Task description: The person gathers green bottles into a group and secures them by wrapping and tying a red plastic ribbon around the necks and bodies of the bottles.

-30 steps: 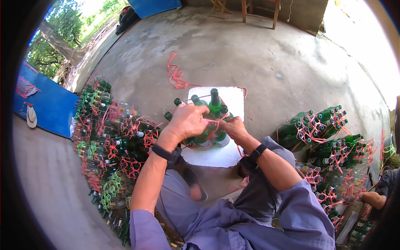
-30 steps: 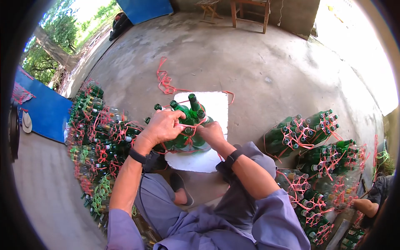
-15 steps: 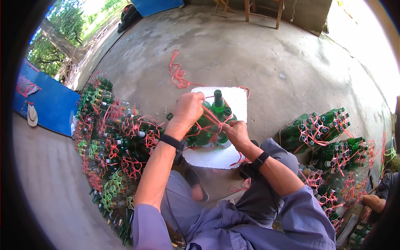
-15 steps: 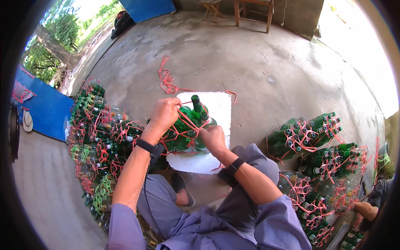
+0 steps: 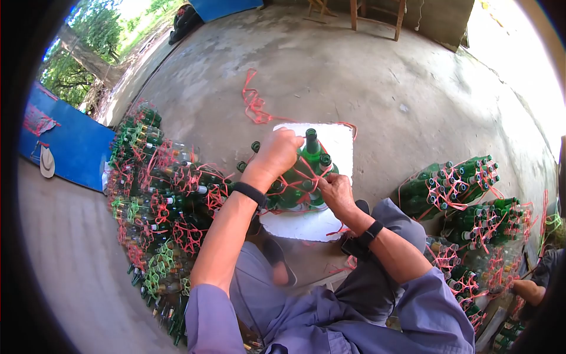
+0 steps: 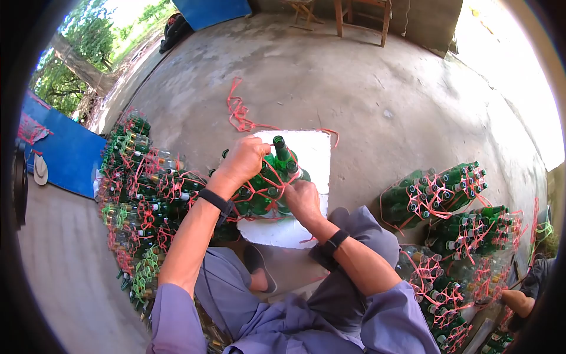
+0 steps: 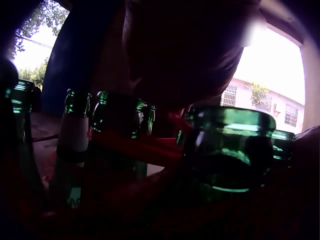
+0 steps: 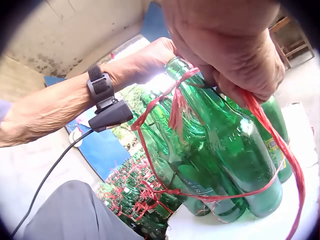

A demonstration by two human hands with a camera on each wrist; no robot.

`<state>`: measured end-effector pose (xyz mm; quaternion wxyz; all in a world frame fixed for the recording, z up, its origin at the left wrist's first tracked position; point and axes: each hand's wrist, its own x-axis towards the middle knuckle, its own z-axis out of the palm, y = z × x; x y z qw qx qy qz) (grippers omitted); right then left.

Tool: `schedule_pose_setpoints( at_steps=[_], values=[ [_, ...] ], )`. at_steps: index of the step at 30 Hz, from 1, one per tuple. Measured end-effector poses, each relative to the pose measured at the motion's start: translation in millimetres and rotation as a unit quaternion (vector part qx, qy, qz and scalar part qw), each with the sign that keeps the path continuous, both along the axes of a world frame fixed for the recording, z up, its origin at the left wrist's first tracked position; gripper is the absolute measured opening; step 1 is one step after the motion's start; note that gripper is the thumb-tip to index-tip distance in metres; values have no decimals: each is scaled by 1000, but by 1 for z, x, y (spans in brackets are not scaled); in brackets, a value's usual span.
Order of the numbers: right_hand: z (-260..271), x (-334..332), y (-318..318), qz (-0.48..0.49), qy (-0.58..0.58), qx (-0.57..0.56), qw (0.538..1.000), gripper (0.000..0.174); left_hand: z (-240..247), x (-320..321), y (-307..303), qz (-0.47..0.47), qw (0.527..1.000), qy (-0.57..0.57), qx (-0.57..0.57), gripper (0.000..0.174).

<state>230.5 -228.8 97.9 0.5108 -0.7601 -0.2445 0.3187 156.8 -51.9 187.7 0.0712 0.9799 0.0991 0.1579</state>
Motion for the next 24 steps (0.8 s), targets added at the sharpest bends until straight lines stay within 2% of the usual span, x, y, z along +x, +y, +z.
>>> schedule_pose_setpoints(
  at_steps=[6, 10, 12, 14, 15, 17, 18, 19, 21, 24],
  values=[
    [17, 4, -18, 25, -25, -40, 999, 43, 1, 0, 2, -10, 999, 33, -20, 16],
    [19, 4, -41, 72, -51, -5, 996, 39, 2, -14, -19, 55, 992, -1, -110, 17],
    [25, 5, -49, 76, -50, 6, 996, 38, 1, -23, -35, 69, 986, -19, -151, 19],
    [33, 6, -55, 81, -47, 18, 995, 38, 5, -34, -52, 24, 985, -72, -154, 33],
    [37, 8, -57, 70, -18, 20, 997, 38, 2, -39, -59, 24, 985, -71, -153, 33],
    [48, 10, -58, 61, 12, 23, 998, 38, -3, -48, -73, 15, 992, -86, -90, 46],
    [55, 9, -59, 65, 19, 20, 998, 38, -3, -50, -79, 26, 993, -59, -103, 50],
    [58, 9, -60, 69, 25, 16, 997, 37, -5, -52, -83, 27, 993, -59, -103, 50],
    [54, 5, -60, 78, 17, 38, 996, 37, -9, -52, -89, 45, 999, -22, -18, 50],
    [59, 5, -65, 76, 36, 65, 994, 37, -12, -51, -95, 60, 998, -28, -20, 49]
  ],
)
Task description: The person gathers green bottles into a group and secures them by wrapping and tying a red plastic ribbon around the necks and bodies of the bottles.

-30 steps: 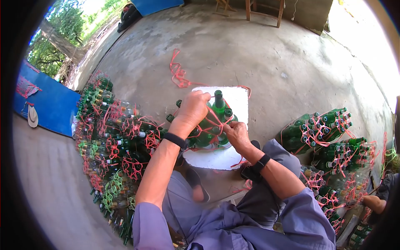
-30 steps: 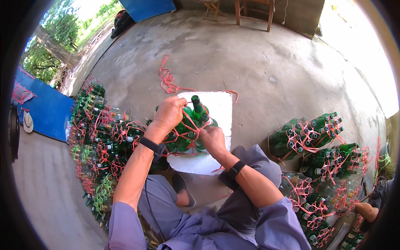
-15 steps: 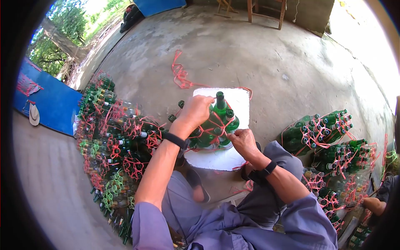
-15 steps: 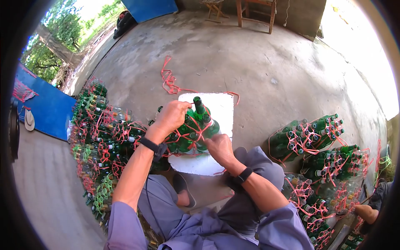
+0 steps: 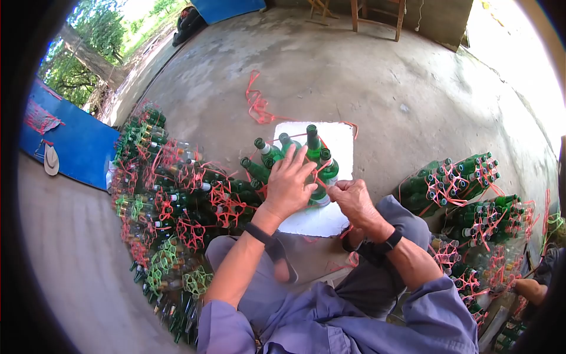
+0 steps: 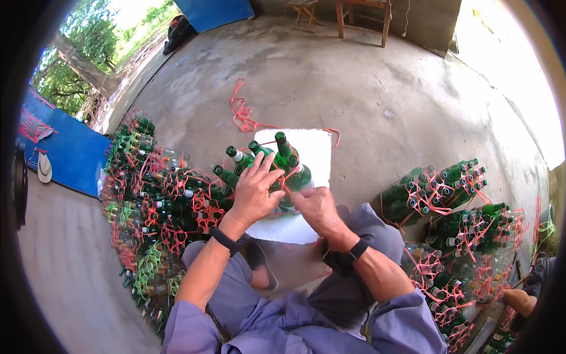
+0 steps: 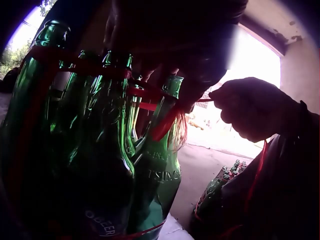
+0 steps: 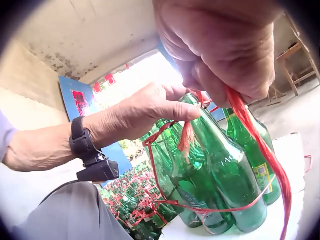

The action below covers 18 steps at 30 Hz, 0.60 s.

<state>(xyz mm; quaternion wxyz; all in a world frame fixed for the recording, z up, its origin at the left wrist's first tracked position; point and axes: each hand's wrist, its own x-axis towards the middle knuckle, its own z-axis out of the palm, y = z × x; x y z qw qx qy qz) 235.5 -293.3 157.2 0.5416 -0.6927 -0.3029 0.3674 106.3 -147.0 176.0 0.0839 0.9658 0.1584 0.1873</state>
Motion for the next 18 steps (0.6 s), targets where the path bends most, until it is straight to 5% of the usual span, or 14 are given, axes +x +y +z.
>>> schedule_pose_setpoints(
  at_steps=[18],
  values=[
    [32, 12, -20, 67, 4, -50, 996, 31, -5, -3, -12, 47, 999, -7, 12, 45]
  ],
)
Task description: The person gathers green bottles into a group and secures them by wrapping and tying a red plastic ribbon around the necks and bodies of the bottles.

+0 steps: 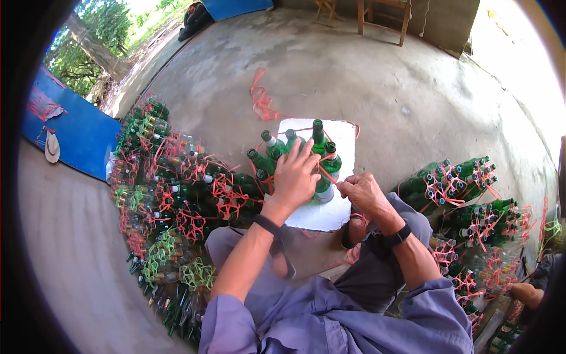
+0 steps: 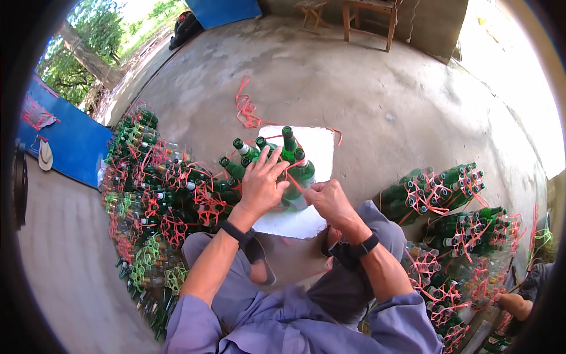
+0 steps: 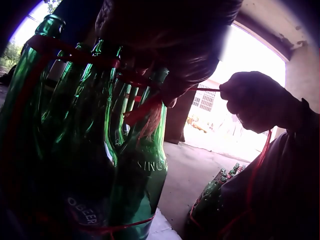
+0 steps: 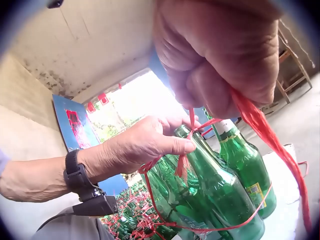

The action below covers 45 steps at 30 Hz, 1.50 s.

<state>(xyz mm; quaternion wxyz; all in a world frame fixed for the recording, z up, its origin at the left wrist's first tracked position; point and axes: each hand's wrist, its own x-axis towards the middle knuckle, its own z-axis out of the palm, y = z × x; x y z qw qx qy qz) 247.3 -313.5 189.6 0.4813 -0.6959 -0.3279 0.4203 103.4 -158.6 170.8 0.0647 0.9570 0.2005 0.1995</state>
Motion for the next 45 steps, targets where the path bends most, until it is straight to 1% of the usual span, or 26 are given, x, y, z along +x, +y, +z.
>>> schedule_pose_setpoints(
  at_steps=[3, 4, 6, 7, 8, 9, 11, 14, 17, 19, 20, 22, 23, 25, 26, 27, 28, 29, 31, 32, 36, 39, 41, 42, 44, 45],
  values=[
    [-7, 1, 1, 13, 38, -1, 999, 31, 1, 0, -3, -3, 1000, -14, 3, 45],
    [-10, 2, 2, 14, 36, -1, 999, 31, 3, -2, -8, 5, 999, -36, 25, 43],
    [-17, 4, 3, -4, 97, -37, 995, 33, 9, -5, -22, 14, 997, -59, 48, 42],
    [-18, 5, 2, -2, 96, -36, 995, 33, 14, -8, -32, -12, 996, -71, 45, 40],
    [-19, 5, 1, 2, 126, -26, 992, 33, 14, -11, -41, -37, 995, -83, 42, 38],
    [-19, 5, 0, 6, 156, -16, 988, 33, 10, -13, -48, -34, 995, -85, 43, 38],
    [-16, 2, -1, 14, 159, -19, 987, 32, -2, -14, -58, -44, 994, -96, 22, 35],
    [-6, -1, -1, 32, 170, -26, 985, 30, -10, -13, -59, -34, 988, -145, 33, 30],
    [-1, 0, 0, 41, 202, -36, 978, 28, -5, -9, -63, -23, 982, -187, 22, 25],
    [-6, 3, 1, 24, 217, -55, 974, 27, -9, -5, -65, -49, 962, -222, -150, 21],
    [-6, 5, 1, 26, 214, -57, 975, 27, -10, -3, -65, -51, 954, -250, -158, 18],
    [-5, 7, 1, 45, 218, -58, 973, 27, -17, -3, -64, -42, 949, -252, -184, 15],
    [-5, 7, 3, 47, 213, -59, 974, 27, -20, -3, -64, -36, 944, -251, -211, 13],
    [-12, 9, 8, 19, 134, -7, 991, 31, -24, -5, -64, -40, 942, -250, -219, 11],
    [-24, 12, 14, 21, 130, -8, 991, 31, -26, -5, -64, -47, 942, -245, -226, 9],
    [-42, 16, 23, 20, 41, -2, 999, 33, -24, -5, -64, -46, 941, -249, -226, 9],
    [-47, 17, 28, 18, -47, 4, 999, 36, -22, -5, -64, -51, 938, -255, -228, 8],
    [-51, 17, 31, 19, -49, 5, 999, 36, -20, -5, -63, -56, 936, -261, -231, 8],
    [-47, 10, 44, 68, -6, 16, 998, 36, -25, -4, -61, -57, 943, -250, -213, 8],
    [-44, 8, 49, 65, -8, 9, 998, 31, -27, -4, -60, -58, 950, -236, -196, 8],
    [-44, 0, 57, 51, -31, 40, 997, 29, -28, -8, -64, -56, 954, -219, -197, 7],
    [-52, -3, 60, 19, -5, 72, 997, 29, -29, -14, -67, -49, 963, -193, -181, 6],
    [-49, -7, 59, -43, 110, 50, 992, 28, -29, -21, -66, -82, 956, -170, -225, 10],
    [-50, -8, 58, -45, 112, 50, 991, 28, -30, -24, -65, -84, 956, -168, -226, 10],
    [-50, -7, 60, -78, 202, 31, 976, 16, -32, -29, -64, -110, 957, -156, -220, 16],
    [-48, -7, 60, -80, 204, 32, 975, 16, -26, -30, -63, -112, 957, -154, -219, 16]
  ],
)
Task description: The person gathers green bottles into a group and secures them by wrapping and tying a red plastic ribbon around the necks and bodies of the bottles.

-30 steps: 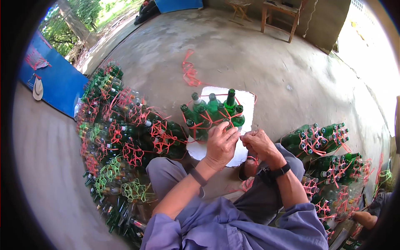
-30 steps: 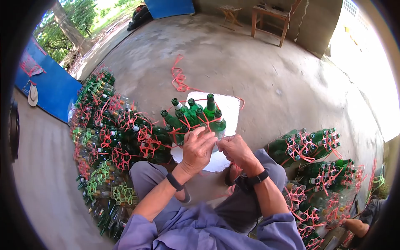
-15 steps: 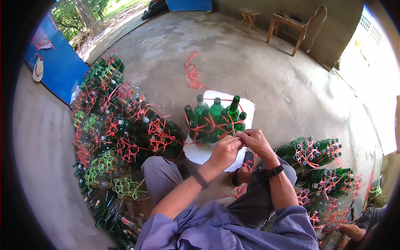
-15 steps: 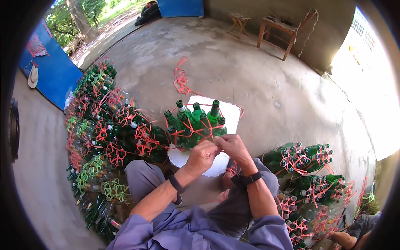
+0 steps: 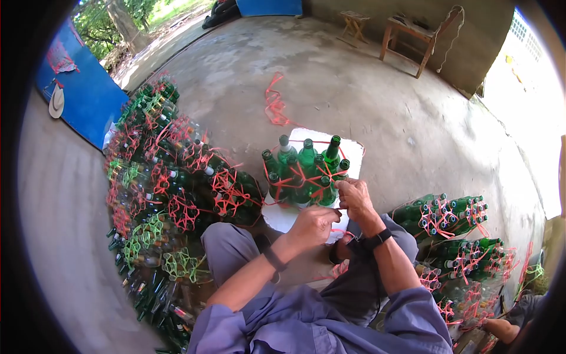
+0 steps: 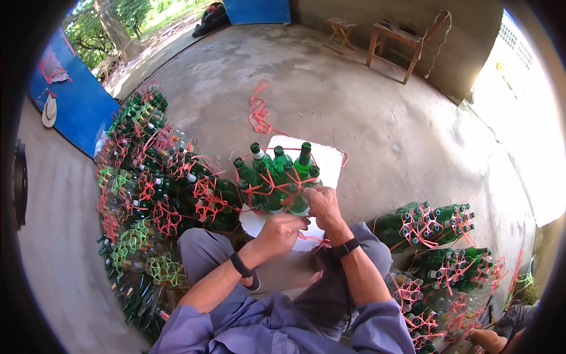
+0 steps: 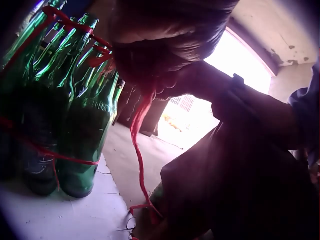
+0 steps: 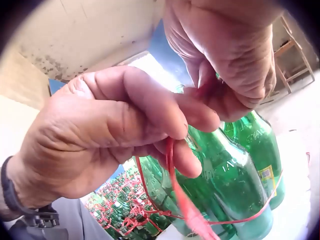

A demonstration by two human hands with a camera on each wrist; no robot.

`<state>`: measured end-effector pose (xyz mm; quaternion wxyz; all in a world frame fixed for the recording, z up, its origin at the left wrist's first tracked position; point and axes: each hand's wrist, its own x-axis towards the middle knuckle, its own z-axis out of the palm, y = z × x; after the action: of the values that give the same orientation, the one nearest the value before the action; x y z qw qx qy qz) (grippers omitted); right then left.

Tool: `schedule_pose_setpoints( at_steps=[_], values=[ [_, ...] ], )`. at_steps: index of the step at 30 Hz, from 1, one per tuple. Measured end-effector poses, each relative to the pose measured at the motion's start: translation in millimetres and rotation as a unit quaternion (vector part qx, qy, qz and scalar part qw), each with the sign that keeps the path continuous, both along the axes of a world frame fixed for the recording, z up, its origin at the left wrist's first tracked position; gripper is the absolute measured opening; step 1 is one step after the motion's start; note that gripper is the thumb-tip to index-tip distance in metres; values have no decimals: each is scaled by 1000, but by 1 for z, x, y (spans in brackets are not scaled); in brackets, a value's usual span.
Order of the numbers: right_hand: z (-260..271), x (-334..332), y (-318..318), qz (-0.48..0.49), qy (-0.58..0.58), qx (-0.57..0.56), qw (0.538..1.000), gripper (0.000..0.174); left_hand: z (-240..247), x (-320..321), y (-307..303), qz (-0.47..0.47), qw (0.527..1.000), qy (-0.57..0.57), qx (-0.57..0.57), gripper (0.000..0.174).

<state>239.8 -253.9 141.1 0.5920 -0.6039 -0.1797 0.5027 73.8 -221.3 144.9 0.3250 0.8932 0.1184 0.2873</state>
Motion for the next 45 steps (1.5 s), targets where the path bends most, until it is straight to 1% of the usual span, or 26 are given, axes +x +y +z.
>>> schedule_pose_setpoints(
  at_steps=[2, 3, 4, 5, 6, 8, 9, 11, 12, 13, 14, 16, 18, 20, 24, 25, 27, 32, 35, 37, 38, 40, 41, 42, 44, 45],
  values=[
    [2, -4, -1, -8, 25, 3, 1000, 13, 11, -2, 1, 12, 997, -72, 26, 17],
    [8, -8, -1, -15, 32, 10, 999, 14, 16, -2, 5, 10, 997, -71, 26, 17],
    [8, -6, -2, -17, 33, 9, 999, 14, 21, -1, 12, 43, 994, -89, 55, 17],
    [7, -5, -2, -15, 34, 7, 999, 19, 26, 1, 17, 78, 988, -107, 85, 17],
    [6, -4, -3, -13, 36, 5, 999, 24, 35, 6, 21, 77, 988, -106, 84, 17],
    [0, -4, -1, -26, 17, 12, 999, 24, 53, 18, 30, 138, 975, -70, 160, 22],
    [0, -3, 0, -27, -3, 2, 1000, 24, 52, 23, 37, 137, 975, -68, 160, 22],
    [0, -2, 2, -29, -23, -9, 999, 24, 41, 31, 51, 140, 966, 33, 215, 31],
    [0, -1, 3, -31, -49, -12, 998, 25, 34, 33, 56, 138, 966, 34, 215, 31],
    [0, 0, 3, -35, -74, -17, 997, 26, 27, 35, 59, 139, 963, 61, 224, 33],
    [-3, 3, 2, -38, -72, -20, 997, 26, 19, 36, 61, 139, 959, 89, 232, 35],
    [-3, 6, 0, -16, -181, -5, 983, 27, 18, 36, 57, 142, 957, 98, 232, 36],
    [-1, 10, -2, -17, -174, 4, 985, 28, 20, 37, 57, 150, 959, 94, 220, 35],
    [1, 17, -2, 0, -192, -17, 981, 27, 24, 37, 55, 157, 959, 97, 213, 35],
    [9, 18, -5, 2, -261, -7, 965, 27, 26, 36, 53, 169, 959, 102, 204, 35],
    [8, 19, -7, 2, -262, -7, 965, 27, 27, 35, 52, 169, 959, 102, 204, 35],
    [5, 24, -8, 12, -310, 17, 950, 27, 28, 34, 53, 164, 960, 109, 198, 35],
    [-5, 26, -6, 5, -351, 23, 936, 28, 28, 34, 53, 169, 961, 101, 194, 35],
    [5, 28, -7, 19, -380, 45, 924, 26, 27, 34, 52, 171, 962, 98, 187, 35],
    [11, 33, -7, 34, -434, 61, 898, 22, 28, 33, 53, 172, 964, 96, 180, 35],
    [13, 34, -6, 34, -435, 62, 898, 22, 27, 33, 52, 173, 963, 95, 184, 35],
    [25, 35, -3, 30, -553, 142, 821, 20, 28, 35, 53, 172, 963, 93, 188, 35],
    [31, 39, -3, 51, -582, 137, 800, 18, 27, 35, 54, 167, 964, 93, 183, 35],
    [39, 43, 1, 50, -582, 136, 801, 18, 27, 35, 55, 162, 966, 95, 179, 34],
    [48, 53, 11, 92, -645, 112, 750, 16, 27, 35, 55, 161, 965, 95, 184, 34],
    [48, 58, 17, 96, -646, 125, 747, 15, 27, 35, 55, 162, 964, 94, 189, 34]
  ],
)
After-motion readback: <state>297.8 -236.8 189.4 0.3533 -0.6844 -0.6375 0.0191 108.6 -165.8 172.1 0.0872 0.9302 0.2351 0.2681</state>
